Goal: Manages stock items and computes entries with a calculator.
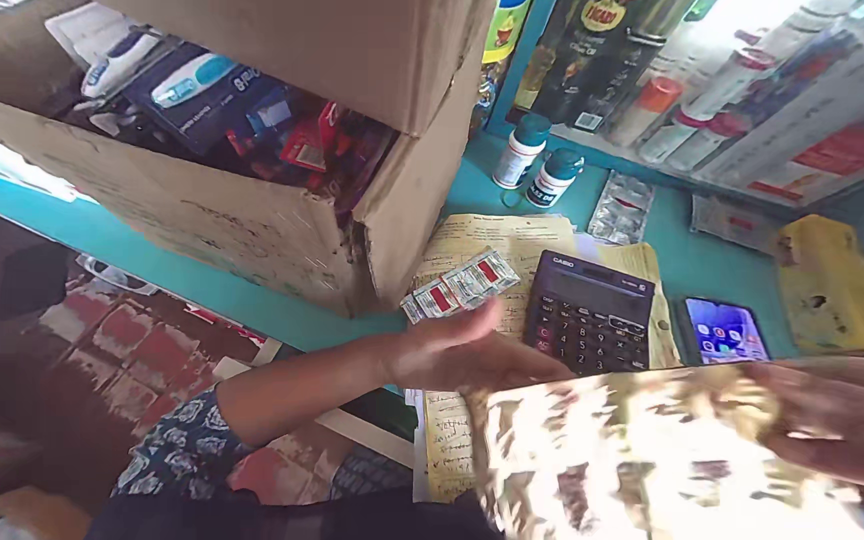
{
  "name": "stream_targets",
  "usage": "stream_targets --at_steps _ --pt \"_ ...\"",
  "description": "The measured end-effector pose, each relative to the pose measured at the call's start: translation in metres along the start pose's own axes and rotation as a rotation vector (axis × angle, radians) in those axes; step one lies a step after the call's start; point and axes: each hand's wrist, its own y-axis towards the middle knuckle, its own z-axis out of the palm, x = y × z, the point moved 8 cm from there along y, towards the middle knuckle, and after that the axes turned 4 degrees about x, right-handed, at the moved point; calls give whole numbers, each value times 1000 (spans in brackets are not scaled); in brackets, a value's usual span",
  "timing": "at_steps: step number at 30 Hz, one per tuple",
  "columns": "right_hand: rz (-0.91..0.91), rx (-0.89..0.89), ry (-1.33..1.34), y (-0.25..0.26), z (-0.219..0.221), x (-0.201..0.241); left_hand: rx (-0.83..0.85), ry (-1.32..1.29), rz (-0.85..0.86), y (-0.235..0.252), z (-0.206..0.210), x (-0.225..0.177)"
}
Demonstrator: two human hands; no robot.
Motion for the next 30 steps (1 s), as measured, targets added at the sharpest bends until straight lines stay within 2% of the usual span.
stream_targets --at_steps 1,3,6,8,11,15,18,23,28,30 --pt "-4 23 8 5 8 -1 11 46 -62 2 2 3" --pt "97 -64 -69 10 18 -12 -42 115 -117 4 2 2" --pt "365 -159 -241 14 27 -33 -460 251 -13 -5 -18 -17" --pt "435 -77 -259 18 45 -41 -696 416 107 -13 -29 -40" --pt "373 114 -296 22 89 -43 -889 604 123 -20 -38 -54" --pt "356 234 -377 20 118 -49 -967 554 122 -24 -46 -54" --pt "352 222 -359 18 116 -51 -1024 476 87 -27 -50 -50" --pt "307 228 -309 7 111 -40 -1043 492 96 -28 -51 -46" --pt "349 128 -139 -8 83 -15 -1015 484 134 -28 -47 -42" --pt "395 0 -56 -18 63 -8 -1012 546 120 -28 -43 -41"
